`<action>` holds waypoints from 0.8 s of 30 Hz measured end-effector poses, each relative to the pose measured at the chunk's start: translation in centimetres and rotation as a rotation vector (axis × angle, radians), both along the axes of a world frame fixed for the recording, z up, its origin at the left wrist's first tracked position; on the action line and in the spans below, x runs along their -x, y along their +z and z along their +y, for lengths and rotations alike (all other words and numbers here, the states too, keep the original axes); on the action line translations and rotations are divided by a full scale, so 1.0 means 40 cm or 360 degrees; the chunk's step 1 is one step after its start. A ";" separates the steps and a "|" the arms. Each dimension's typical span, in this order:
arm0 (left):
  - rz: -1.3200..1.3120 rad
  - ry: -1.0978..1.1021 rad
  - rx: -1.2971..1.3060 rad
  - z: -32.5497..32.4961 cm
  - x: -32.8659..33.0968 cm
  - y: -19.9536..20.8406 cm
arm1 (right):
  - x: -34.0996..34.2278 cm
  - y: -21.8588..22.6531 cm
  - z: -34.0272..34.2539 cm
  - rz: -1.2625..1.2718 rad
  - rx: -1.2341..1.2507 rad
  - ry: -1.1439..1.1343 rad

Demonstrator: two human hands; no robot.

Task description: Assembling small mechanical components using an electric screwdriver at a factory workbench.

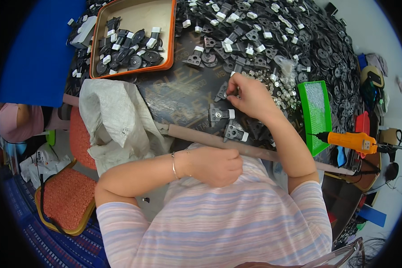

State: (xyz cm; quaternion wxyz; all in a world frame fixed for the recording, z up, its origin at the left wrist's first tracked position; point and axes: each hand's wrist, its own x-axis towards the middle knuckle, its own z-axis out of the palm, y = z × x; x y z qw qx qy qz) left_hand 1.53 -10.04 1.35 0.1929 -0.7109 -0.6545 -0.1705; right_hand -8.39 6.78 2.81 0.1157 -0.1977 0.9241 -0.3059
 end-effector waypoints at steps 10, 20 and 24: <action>-0.0028 -0.0292 0.0021 0.048 -0.008 -0.011 | 0.017 -0.005 -0.006 -0.0052 0.0075 0.0039; -0.0477 0.0052 -0.0059 0.018 0.001 -0.009 | 0.046 -0.043 0.016 -0.0543 0.0500 -0.0212; -0.0780 0.0654 -0.0347 -0.025 0.004 -0.017 | 0.049 -0.070 0.032 -0.0642 0.0683 -0.0227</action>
